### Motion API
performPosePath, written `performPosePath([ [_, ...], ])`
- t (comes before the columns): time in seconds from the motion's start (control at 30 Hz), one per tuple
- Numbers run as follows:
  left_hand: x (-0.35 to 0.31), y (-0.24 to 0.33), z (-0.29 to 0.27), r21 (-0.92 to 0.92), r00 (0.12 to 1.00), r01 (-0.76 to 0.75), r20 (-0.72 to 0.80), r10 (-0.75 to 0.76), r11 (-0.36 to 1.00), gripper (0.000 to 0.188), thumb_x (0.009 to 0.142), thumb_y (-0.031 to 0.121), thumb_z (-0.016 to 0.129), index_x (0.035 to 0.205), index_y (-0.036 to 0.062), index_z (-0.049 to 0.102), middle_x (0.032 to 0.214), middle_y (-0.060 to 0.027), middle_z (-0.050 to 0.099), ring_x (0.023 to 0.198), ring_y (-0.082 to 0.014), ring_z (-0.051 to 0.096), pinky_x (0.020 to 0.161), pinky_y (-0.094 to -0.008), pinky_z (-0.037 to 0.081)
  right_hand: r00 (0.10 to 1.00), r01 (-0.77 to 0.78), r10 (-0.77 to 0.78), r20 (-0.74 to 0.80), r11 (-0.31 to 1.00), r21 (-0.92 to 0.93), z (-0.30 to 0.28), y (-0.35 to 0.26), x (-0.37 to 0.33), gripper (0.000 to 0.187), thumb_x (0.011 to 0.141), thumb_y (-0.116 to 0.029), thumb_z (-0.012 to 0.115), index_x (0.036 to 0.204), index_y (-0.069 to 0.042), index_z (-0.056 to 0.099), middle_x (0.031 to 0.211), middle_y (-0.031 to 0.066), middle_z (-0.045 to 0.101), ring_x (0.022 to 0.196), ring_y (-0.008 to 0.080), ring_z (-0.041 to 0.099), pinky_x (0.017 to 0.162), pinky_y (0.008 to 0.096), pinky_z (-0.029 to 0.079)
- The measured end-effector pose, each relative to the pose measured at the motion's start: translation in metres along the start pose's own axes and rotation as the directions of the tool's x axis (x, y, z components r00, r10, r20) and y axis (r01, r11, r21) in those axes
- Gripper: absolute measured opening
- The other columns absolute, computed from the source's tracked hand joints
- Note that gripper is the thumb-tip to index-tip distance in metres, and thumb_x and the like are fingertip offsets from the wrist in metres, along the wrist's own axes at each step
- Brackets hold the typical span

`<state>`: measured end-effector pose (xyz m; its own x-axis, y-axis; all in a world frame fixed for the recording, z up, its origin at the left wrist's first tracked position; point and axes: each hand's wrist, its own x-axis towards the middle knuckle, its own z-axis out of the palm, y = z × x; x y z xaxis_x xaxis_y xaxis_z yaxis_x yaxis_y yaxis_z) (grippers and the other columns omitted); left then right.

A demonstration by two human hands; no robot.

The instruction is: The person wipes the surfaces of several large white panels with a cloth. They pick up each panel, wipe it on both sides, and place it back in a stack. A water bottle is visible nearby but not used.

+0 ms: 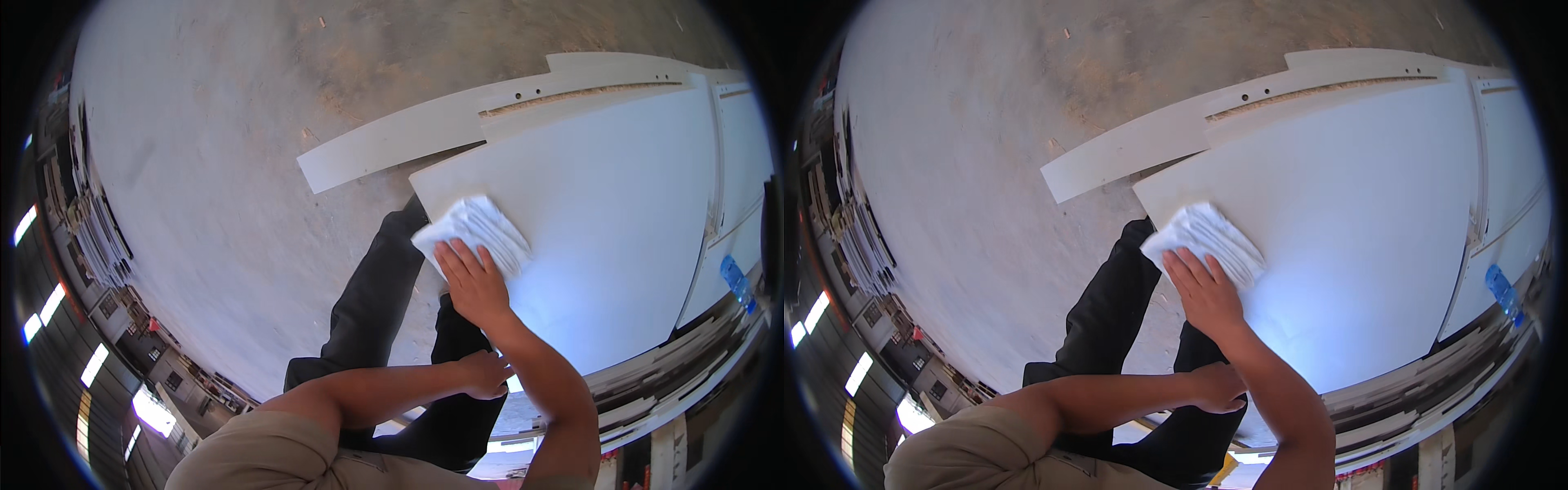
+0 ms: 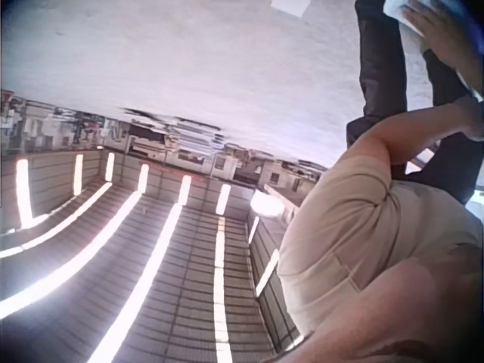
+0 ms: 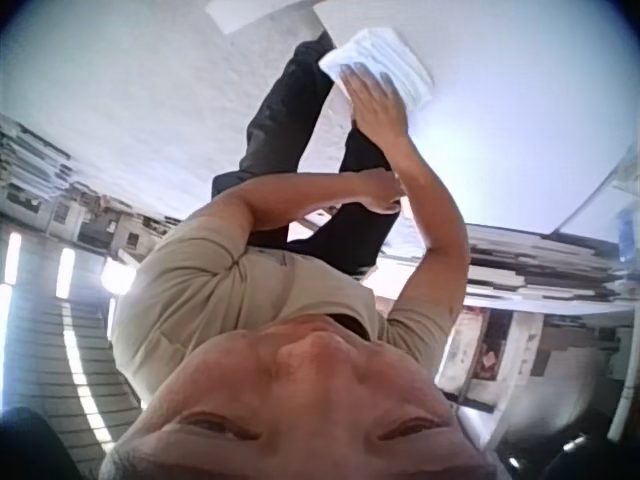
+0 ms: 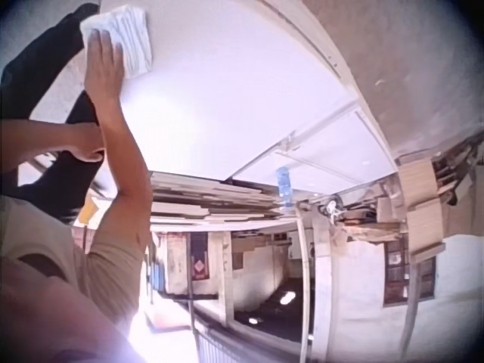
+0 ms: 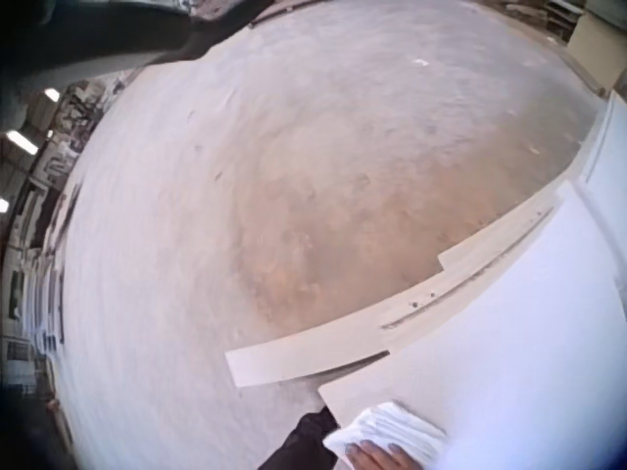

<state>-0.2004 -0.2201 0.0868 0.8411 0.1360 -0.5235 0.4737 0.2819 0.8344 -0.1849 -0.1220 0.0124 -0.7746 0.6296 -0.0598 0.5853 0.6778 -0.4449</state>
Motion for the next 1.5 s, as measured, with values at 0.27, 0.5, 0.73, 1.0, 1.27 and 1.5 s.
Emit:
performPosePath([
  [0.27,0.015,-0.005,0.015,0.064,0.998,-0.048,0.040,0.045,0.997,0.051,0.096,0.035,0.049,0.135,0.0034,0.049,0.133,-0.0190,0.053,0.115,-0.0333,0.057,0.092,-0.0449,0.048,0.993,-0.048,0.042,-0.108,0.998,-0.049,-0.006,0.005,0.082,0.044,0.089,-0.011,0.048,0.131,-0.008,0.061,0.142,0.0011,0.053,0.137,0.0189,0.043,0.118,0.0434,0.021],
  [0.5,0.009,0.002,0.001,-0.073,0.999,-0.031,-0.027,0.029,0.997,0.047,0.093,0.029,0.055,0.131,0.0034,0.053,0.130,-0.0197,0.057,0.123,-0.0335,0.055,0.094,-0.0458,0.049,0.996,0.003,-0.004,0.085,1.000,0.012,-0.008,-0.008,-0.030,0.044,0.088,-0.012,0.049,0.130,-0.007,0.061,0.143,0.0014,0.053,0.136,0.0179,0.044,0.116,0.0426,0.025],
  [0.73,0.025,-0.002,0.024,-0.091,0.992,-0.040,-0.121,0.029,0.995,0.043,0.087,0.022,0.062,0.125,0.0023,0.057,0.125,-0.0204,0.061,0.115,-0.0362,0.060,0.095,-0.0460,0.049,0.994,-0.021,0.021,-0.106,1.000,0.001,-0.001,0.001,0.082,0.046,0.086,-0.009,0.051,0.131,-0.006,0.060,0.144,0.0011,0.051,0.137,0.0180,0.043,0.116,0.0418,0.026],
  [1.0,0.015,0.006,0.010,-0.062,0.991,0.059,-0.119,-0.066,0.996,0.026,0.091,0.022,0.061,0.109,0.0038,0.065,0.110,-0.0166,0.067,0.107,-0.0333,0.063,0.088,-0.0446,0.051,0.989,-0.150,0.151,-0.004,0.986,0.072,-0.008,0.009,0.033,0.057,0.080,-0.018,0.063,0.135,-0.006,0.057,0.149,0.0045,0.046,0.143,0.0191,0.036,0.117,0.0442,0.022],
  [1.27,0.017,0.001,0.022,-0.076,0.974,-0.013,-0.227,-0.005,0.997,0.025,0.090,0.021,0.061,0.108,0.0032,0.065,0.110,-0.0169,0.067,0.106,-0.0346,0.062,0.088,-0.0443,0.051,0.999,-0.021,0.022,-0.046,0.999,0.029,0.005,-0.001,0.060,0.054,0.082,-0.013,0.059,0.135,-0.005,0.057,0.150,0.0037,0.046,0.143,0.0191,0.036,0.119,0.0427,0.019],
  [1.5,0.027,-0.004,0.015,-0.039,0.997,0.020,-0.069,-0.022,0.999,0.047,0.092,0.032,0.056,0.127,0.0001,0.055,0.128,-0.0191,0.058,0.117,-0.0327,0.057,0.095,-0.0441,0.047,0.993,-0.018,0.004,-0.117,0.992,-0.122,0.009,0.007,0.121,0.049,0.088,-0.014,0.050,0.137,-0.007,0.056,0.151,-0.0013,0.045,0.144,0.0153,0.033,0.120,0.0399,0.018],
])
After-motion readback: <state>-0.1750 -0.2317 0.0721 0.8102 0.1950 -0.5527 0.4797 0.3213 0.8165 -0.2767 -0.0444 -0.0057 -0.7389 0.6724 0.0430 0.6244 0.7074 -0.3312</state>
